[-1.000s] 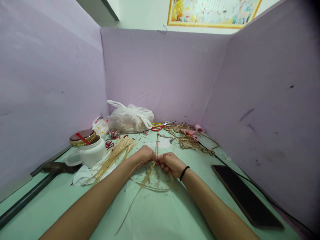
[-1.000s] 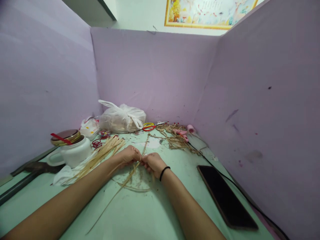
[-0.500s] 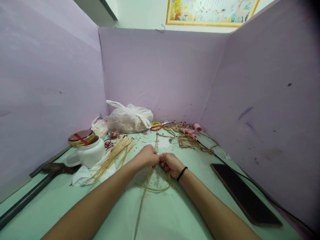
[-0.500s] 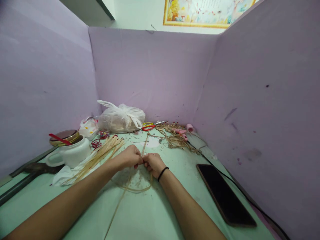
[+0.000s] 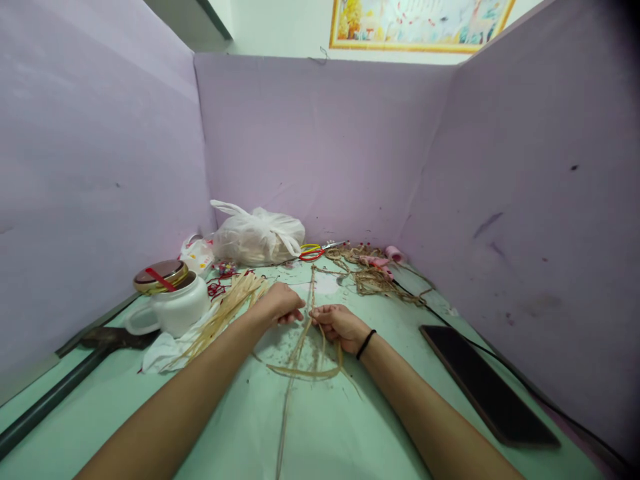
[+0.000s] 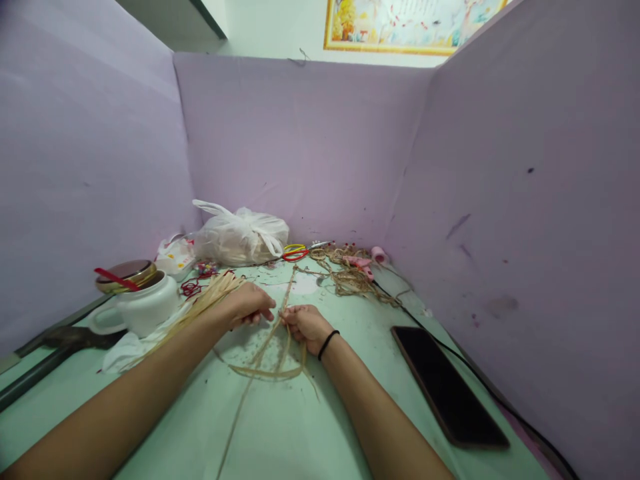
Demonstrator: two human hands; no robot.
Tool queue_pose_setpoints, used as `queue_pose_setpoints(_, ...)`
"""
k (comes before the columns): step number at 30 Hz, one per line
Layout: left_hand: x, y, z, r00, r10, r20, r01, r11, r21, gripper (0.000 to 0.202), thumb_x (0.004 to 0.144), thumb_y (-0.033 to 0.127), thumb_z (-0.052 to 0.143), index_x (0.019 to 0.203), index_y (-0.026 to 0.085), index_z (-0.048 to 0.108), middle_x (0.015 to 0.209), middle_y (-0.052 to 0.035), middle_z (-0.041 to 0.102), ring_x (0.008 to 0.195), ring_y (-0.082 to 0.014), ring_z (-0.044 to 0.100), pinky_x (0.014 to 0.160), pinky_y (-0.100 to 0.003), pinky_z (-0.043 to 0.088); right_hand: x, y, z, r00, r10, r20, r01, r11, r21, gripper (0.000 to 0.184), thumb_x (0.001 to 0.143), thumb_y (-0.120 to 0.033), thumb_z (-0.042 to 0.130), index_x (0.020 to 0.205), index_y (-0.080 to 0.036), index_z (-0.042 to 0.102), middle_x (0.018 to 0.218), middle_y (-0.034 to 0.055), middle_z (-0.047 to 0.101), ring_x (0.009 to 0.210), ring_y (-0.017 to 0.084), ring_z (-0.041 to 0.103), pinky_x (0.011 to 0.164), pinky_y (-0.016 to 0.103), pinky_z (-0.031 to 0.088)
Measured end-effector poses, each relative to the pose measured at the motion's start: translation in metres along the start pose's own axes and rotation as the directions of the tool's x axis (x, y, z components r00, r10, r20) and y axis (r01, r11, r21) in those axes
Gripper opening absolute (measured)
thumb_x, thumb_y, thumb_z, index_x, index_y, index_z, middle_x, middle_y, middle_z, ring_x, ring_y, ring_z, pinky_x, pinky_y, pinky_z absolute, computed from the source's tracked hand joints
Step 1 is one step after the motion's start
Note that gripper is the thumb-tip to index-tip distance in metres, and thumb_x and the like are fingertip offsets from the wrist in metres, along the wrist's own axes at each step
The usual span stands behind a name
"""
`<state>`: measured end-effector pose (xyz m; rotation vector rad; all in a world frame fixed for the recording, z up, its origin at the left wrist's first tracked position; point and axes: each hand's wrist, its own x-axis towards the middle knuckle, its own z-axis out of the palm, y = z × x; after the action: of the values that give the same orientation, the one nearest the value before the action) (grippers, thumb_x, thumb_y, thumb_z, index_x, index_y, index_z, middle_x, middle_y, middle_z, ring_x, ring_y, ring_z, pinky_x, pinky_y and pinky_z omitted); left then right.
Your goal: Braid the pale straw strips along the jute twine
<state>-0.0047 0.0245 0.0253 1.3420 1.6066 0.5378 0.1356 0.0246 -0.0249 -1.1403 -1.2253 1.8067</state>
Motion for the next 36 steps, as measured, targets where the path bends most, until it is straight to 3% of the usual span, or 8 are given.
queue_pose_setpoints(3, 0.01, -0.005, 0.005, 0.963, -0.088, 0.253, 0.129, 0.98, -0.15, 0.01, 0.066, 0.016, 0.055, 0.058, 0.01, 0.055, 0.053, -0.004, 0.057, 0.034, -0.0032, 0.035, 0.035, -0.016, 0.021, 0.001, 0.0, -0.003, 0.999, -0.009, 0.037, 0.009, 1.0, -0.01, 0.01, 0.064, -0.015, 0.053, 0.057, -0.013, 0.046, 0.041, -0.0066, 0.039, 0.033, 0.001, 0.017, 0.035, 0.017, 0.005)
queue_pose_setpoints(5, 0.014, -0.009, 0.01, 0.956, -0.098, 0.277, 0.156, 0.968, -0.196, 0.01, 0.065, 0.012, 0.055, 0.056, 0.01, 0.053, 0.047, -0.001, 0.052, 0.034, -0.0025, 0.035, 0.035, -0.015, 0.022, 0.0, 0.0, -0.005, 0.999, -0.009, 0.05, 0.012, 0.999, -0.051, 0.008, 0.064, -0.015, 0.053, 0.058, -0.013, 0.048, 0.043, -0.0062, 0.04, 0.034, 0.001, 0.018, 0.035, 0.017, 0.006)
queue_pose_setpoints(12, 0.014, -0.013, 0.014, 0.987, -0.113, 0.116, 0.12, 0.991, -0.056, 0.018, 0.058, 0.019, 0.061, 0.047, 0.013, 0.048, 0.035, 0.0047, 0.036, 0.031, -0.0032, 0.026, 0.034, -0.017, 0.018, 0.004, 0.002, -0.001, 0.964, -0.256, -0.073, 0.209, 0.896, -0.392, 0.008, 0.058, -0.006, 0.051, 0.054, -0.013, 0.051, 0.047, -0.0035, 0.05, 0.043, 0.004, 0.037, 0.041, 0.016, 0.026)
queue_pose_setpoints(18, 0.0, -0.005, 0.023, 0.997, -0.07, -0.039, 0.073, 0.994, 0.084, 0.02, 0.053, 0.012, 0.055, 0.039, 0.015, 0.042, 0.028, 0.0048, 0.028, 0.03, -0.0058, 0.025, 0.034, -0.02, 0.016, 0.001, -0.002, -0.008, 0.934, -0.276, -0.226, 0.031, 0.693, -0.72, 0.011, 0.056, -0.017, 0.057, 0.046, -0.013, 0.054, 0.037, -0.0047, 0.04, 0.038, 0.005, 0.032, 0.037, 0.019, 0.022)
queue_pose_setpoints(22, -0.003, -0.002, 0.029, 0.996, -0.026, -0.087, 0.032, 0.997, 0.066, 0.02, 0.051, 0.01, 0.053, 0.038, 0.014, 0.04, 0.028, 0.0043, 0.03, 0.03, -0.006, 0.028, 0.035, -0.02, 0.018, -0.012, -0.015, -0.003, 0.947, -0.133, -0.291, -0.077, 0.788, -0.61, 0.015, 0.056, -0.015, 0.057, 0.042, -0.014, 0.052, 0.035, -0.0035, 0.043, 0.033, 0.005, 0.033, 0.033, 0.019, 0.022)
queue_pose_setpoints(31, 0.009, -0.012, 0.015, 0.997, -0.04, 0.073, 0.046, 0.995, -0.089, 0.014, 0.051, 0.016, 0.053, 0.043, 0.014, 0.043, 0.036, 0.0038, 0.038, 0.031, -0.0032, 0.024, 0.034, -0.019, 0.014, -0.024, -0.016, 0.02, 0.989, -0.064, -0.13, 0.008, 0.92, -0.392, 0.017, 0.058, -0.004, 0.051, 0.045, -0.014, 0.051, 0.039, -0.0025, 0.053, 0.033, 0.007, 0.046, 0.033, 0.017, 0.036)
queue_pose_setpoints(34, 0.018, -0.019, 0.011, 0.996, -0.017, 0.09, 0.017, 1.0, -0.002, 0.013, 0.05, 0.019, 0.057, 0.045, 0.015, 0.046, 0.035, 0.0051, 0.035, 0.031, -0.0041, 0.025, 0.033, -0.02, 0.014, -0.03, -0.021, 0.009, 0.998, 0.063, 0.025, -0.046, 0.898, -0.437, 0.011, 0.059, -0.007, 0.056, 0.05, -0.012, 0.057, 0.044, -0.0023, 0.057, 0.037, 0.007, 0.05, 0.038, 0.017, 0.041)
queue_pose_setpoints(36, 0.023, -0.024, 0.009, 0.993, -0.009, 0.118, 0.006, 1.0, 0.025, 0.016, 0.05, 0.023, 0.059, 0.046, 0.015, 0.046, 0.036, 0.0054, 0.035, 0.031, -0.0043, 0.025, 0.033, -0.02, 0.014, -0.035, -0.027, -0.004, 0.96, 0.219, 0.175, -0.096, 0.844, -0.528, 0.002, 0.058, -0.013, 0.062, 0.057, -0.012, 0.063, 0.049, -0.0012, 0.061, 0.041, 0.008, 0.054, 0.041, 0.017, 0.044)
